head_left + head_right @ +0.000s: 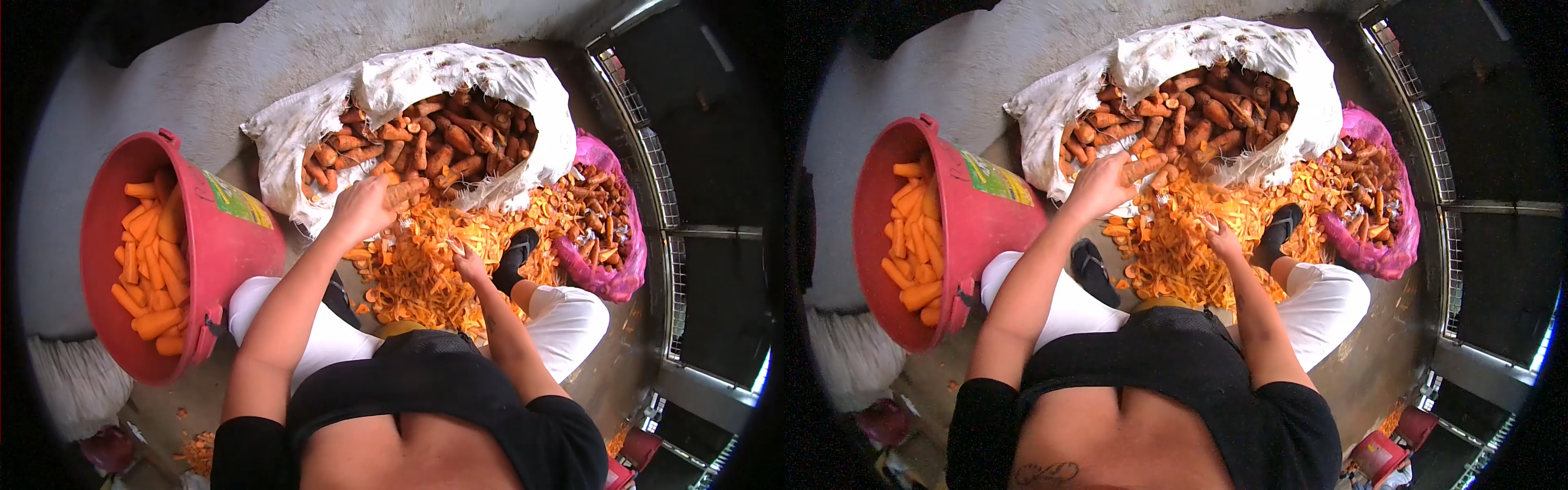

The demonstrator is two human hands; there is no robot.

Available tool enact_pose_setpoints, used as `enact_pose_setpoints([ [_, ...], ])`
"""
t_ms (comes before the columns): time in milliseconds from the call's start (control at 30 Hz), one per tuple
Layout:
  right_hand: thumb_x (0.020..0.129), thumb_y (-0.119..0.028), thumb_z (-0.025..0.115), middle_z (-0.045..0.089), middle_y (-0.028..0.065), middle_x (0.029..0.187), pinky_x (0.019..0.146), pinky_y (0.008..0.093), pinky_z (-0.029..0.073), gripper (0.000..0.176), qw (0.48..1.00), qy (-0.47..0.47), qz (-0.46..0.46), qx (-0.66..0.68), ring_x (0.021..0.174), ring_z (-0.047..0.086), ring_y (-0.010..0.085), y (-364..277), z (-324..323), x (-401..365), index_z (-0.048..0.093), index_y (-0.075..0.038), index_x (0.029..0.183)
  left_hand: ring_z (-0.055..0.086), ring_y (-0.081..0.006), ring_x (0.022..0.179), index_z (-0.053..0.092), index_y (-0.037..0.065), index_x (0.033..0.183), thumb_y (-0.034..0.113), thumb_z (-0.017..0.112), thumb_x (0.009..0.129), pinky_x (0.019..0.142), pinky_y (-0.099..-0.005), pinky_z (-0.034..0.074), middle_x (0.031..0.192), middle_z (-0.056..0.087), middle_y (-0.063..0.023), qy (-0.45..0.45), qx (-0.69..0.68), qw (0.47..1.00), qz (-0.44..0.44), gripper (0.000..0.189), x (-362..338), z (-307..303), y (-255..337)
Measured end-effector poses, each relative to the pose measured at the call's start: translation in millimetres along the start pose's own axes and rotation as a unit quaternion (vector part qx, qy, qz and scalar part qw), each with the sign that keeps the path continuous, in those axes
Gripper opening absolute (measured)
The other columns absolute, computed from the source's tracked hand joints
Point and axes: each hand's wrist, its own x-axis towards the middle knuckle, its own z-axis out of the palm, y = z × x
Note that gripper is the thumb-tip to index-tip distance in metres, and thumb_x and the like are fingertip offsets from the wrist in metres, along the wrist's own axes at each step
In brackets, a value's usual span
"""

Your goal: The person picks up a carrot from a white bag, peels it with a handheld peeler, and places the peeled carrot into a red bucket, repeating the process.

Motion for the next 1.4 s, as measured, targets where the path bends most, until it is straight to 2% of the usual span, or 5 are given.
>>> enact_pose_setpoints([
  [33, 0.084, -0.041, 0.052, 0.064, 0.0223, 0.089, 0.065, 0.0441, 0.047, 0.049, 1.000, -0.018, 0.009, 0.017, 0.075, 0.063, 0.0361, -7.7, -7.1, -6.5, 0.051, -0.001, 0.110, 0.062, -0.0341, 0.089, 0.055, 0.001, 0.100, 0.015, 0.068, 0.070, 0.077, -0.0423, 0.050, 0.094, 0.064, -0.0164, 0.039, -0.008, 0.999, 0.034, 0.036, -1.3, -4.4, -2.1],
  [133, 0.088, -0.048, 0.049, 0.062, 0.0182, 0.075, 0.055, 0.0415, 0.044, 0.051, 0.999, 0.010, -0.004, 0.040, 0.062, 0.059, 0.0326, -32.9, -20.1, -29.4, 0.052, 0.000, 0.105, 0.062, -0.0368, 0.084, 0.052, 0.003, 0.092, 0.013, 0.070, 0.068, 0.072, -0.0452, 0.049, 0.087, 0.063, -0.0169, 0.120, -0.025, 0.988, 0.090, 0.031, -4.6, -15.7, -0.5],
  [267, 0.093, -0.035, 0.054, 0.051, 0.0004, 0.063, 0.047, 0.0272, 0.036, 0.034, 0.934, 0.110, -0.142, 0.309, 0.053, 0.047, 0.0101, -65.9, -27.0, -68.0, 0.055, -0.002, 0.100, 0.063, -0.0361, 0.080, 0.053, 0.003, 0.090, 0.014, 0.072, 0.067, 0.069, -0.0447, 0.050, 0.084, 0.064, -0.0159, 0.169, -0.016, 0.978, 0.125, 0.032, -9.0, -18.4, 2.4],
  [400, 0.098, -0.023, 0.049, 0.045, -0.0067, 0.068, 0.047, 0.0208, 0.032, 0.031, 0.853, 0.075, -0.237, 0.459, 0.054, 0.039, 0.0025, -158.3, -51.1, -130.0, 0.053, -0.005, 0.123, 0.064, -0.0344, 0.080, 0.054, 0.003, 0.089, 0.013, 0.072, 0.067, 0.068, -0.0440, 0.051, 0.084, 0.064, -0.0157, 0.187, -0.007, 0.973, 0.133, 0.030, -15.3, -15.5, 9.0],
  [1400, 0.099, -0.028, 0.047, 0.039, -0.0068, 0.062, 0.045, 0.0206, 0.029, 0.040, 0.907, 0.110, -0.314, 0.259, 0.051, 0.036, 0.0018, -171.3, -32.5, -113.8, 0.048, -0.003, 0.130, 0.065, -0.0307, 0.070, 0.055, 0.005, 0.082, 0.008, 0.069, 0.064, 0.065, -0.0398, 0.053, 0.076, 0.064, -0.0143, 0.214, 0.049, 0.964, 0.150, 0.023, -30.2, -12.8, 7.5],
])
